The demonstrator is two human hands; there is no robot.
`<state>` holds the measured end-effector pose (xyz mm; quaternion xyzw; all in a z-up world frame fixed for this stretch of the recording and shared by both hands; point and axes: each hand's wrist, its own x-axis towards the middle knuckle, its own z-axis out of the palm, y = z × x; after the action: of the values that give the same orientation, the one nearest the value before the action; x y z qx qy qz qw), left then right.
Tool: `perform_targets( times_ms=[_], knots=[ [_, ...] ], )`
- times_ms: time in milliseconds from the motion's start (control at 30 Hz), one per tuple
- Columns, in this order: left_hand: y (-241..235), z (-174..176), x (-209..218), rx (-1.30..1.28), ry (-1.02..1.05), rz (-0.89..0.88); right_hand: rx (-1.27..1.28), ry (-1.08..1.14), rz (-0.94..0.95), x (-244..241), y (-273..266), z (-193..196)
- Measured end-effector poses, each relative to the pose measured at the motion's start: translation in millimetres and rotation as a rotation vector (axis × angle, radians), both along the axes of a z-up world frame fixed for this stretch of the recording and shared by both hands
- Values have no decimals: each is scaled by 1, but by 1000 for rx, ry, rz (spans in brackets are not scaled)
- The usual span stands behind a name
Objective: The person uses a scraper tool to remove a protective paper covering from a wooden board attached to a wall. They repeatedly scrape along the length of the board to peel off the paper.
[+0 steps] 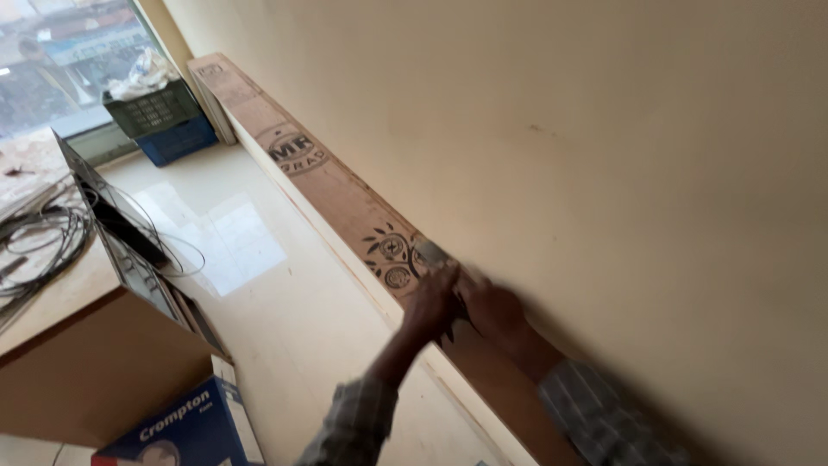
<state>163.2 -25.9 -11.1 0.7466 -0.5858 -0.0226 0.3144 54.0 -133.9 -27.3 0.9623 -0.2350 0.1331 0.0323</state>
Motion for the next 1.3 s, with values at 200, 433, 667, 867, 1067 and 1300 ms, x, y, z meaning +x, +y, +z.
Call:
perform_targets(
  times_ms=[200, 433, 667, 867, 1067, 1300],
  knots=[
    [-7, -11, 29, -150, -54, 6, 3, -75, 20, 9, -1, 5],
    [1, 12, 12, -35, -91, 4, 56, -68, 13, -14, 7, 19],
    [7, 14, 5, -62, -102, -31, 36, 114, -10, -20, 10, 40],
    [-22, 2, 82, -10, -135, 62, 35, 111, 16, 68, -8, 30],
    [-33, 8, 145, 2, -102, 148, 156, 24, 33, 141, -20, 42],
    [-11, 24, 83, 76, -93, 120, 186, -54, 39, 75, -4, 42]
  ],
)
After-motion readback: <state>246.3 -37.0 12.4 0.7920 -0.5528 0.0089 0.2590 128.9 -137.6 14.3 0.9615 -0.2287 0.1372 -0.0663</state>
